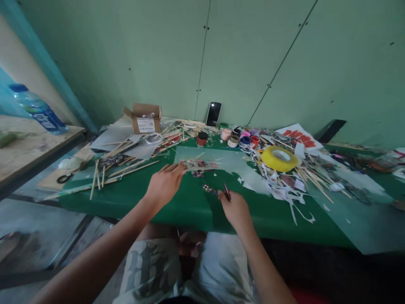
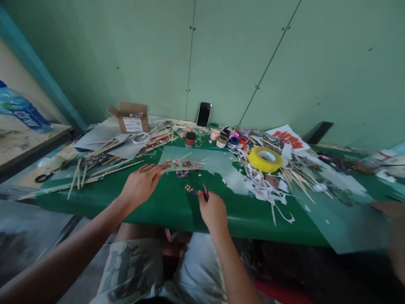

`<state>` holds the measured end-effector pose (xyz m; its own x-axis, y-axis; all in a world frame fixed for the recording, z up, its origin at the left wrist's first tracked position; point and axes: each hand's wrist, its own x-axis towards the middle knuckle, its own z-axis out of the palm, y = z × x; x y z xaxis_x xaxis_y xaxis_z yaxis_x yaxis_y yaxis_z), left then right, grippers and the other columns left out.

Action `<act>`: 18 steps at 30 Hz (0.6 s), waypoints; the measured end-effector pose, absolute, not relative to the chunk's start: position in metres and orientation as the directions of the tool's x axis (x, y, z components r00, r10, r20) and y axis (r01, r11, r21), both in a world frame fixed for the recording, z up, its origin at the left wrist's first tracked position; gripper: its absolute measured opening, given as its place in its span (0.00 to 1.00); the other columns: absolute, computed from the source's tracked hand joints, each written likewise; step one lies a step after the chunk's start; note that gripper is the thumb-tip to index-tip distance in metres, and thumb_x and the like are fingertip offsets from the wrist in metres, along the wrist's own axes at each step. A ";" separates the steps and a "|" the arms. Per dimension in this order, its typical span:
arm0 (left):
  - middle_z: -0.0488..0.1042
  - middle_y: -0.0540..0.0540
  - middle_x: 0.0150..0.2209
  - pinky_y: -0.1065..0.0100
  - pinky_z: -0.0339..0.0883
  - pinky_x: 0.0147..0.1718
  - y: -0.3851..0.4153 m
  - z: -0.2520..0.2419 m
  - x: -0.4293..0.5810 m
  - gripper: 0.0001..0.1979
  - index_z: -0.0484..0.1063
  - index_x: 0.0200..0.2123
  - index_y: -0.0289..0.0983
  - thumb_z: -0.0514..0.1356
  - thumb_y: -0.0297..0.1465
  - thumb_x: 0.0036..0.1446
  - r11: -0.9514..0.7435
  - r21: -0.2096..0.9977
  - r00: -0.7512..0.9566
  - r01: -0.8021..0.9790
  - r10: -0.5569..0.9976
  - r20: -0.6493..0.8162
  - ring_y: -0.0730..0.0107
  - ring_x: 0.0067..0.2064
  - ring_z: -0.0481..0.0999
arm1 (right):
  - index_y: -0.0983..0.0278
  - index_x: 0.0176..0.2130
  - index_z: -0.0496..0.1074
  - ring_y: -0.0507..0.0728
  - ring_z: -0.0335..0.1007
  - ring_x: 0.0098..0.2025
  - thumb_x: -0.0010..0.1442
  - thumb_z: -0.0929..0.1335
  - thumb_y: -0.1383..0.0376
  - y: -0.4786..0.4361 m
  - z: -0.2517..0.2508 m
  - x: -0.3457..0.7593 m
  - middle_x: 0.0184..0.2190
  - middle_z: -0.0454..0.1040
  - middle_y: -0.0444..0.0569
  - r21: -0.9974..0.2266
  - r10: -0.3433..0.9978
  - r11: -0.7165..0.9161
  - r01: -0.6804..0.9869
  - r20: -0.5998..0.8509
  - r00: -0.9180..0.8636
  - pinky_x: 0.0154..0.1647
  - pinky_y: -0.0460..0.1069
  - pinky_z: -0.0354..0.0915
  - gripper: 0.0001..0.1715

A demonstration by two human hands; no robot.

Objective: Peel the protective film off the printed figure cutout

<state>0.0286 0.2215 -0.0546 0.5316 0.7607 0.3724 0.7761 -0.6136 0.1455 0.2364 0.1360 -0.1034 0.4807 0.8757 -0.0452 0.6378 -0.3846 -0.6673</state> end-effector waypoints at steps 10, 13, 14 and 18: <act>0.80 0.45 0.41 0.66 0.71 0.32 0.226 -0.049 0.028 0.14 0.75 0.46 0.41 0.50 0.31 0.68 -0.641 0.123 0.544 0.757 0.724 0.423 0.61 0.44 0.78 | 0.63 0.55 0.67 0.63 0.79 0.36 0.69 0.61 0.57 0.184 -0.107 0.229 0.34 0.80 0.55 -0.302 0.896 -0.432 0.850 -0.038 0.442 0.31 0.50 0.65 0.19; 0.80 0.45 0.42 0.65 0.72 0.33 0.226 -0.056 0.028 0.14 0.75 0.46 0.40 0.50 0.31 0.68 -0.635 0.134 0.535 0.761 0.730 0.425 0.60 0.44 0.78 | 0.65 0.54 0.68 0.64 0.79 0.34 0.69 0.60 0.60 0.192 -0.112 0.229 0.32 0.79 0.57 -0.245 0.909 -0.403 0.882 0.011 0.418 0.29 0.50 0.64 0.18; 0.80 0.44 0.43 0.64 0.72 0.34 0.226 -0.058 0.028 0.14 0.75 0.46 0.39 0.50 0.31 0.68 -0.632 0.137 0.532 0.763 0.734 0.422 0.60 0.44 0.78 | 0.66 0.53 0.68 0.64 0.79 0.34 0.69 0.60 0.60 0.195 -0.114 0.230 0.31 0.79 0.57 -0.237 0.915 -0.383 0.893 0.033 0.401 0.28 0.49 0.63 0.18; 0.80 0.44 0.44 0.64 0.72 0.35 0.228 -0.064 0.028 0.14 0.74 0.47 0.39 0.49 0.31 0.69 -0.618 0.153 0.526 0.771 0.753 0.395 0.60 0.45 0.77 | 0.62 0.48 0.73 0.60 0.78 0.33 0.67 0.62 0.60 0.196 -0.125 0.233 0.32 0.80 0.53 -0.251 0.965 -0.188 0.949 0.135 0.227 0.28 0.47 0.60 0.14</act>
<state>0.0284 0.2284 -0.0639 0.5257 0.7534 0.3949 0.7711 -0.6181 0.1528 0.2334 0.1963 -0.1250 0.2266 0.9646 0.1349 0.9495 -0.1879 -0.2515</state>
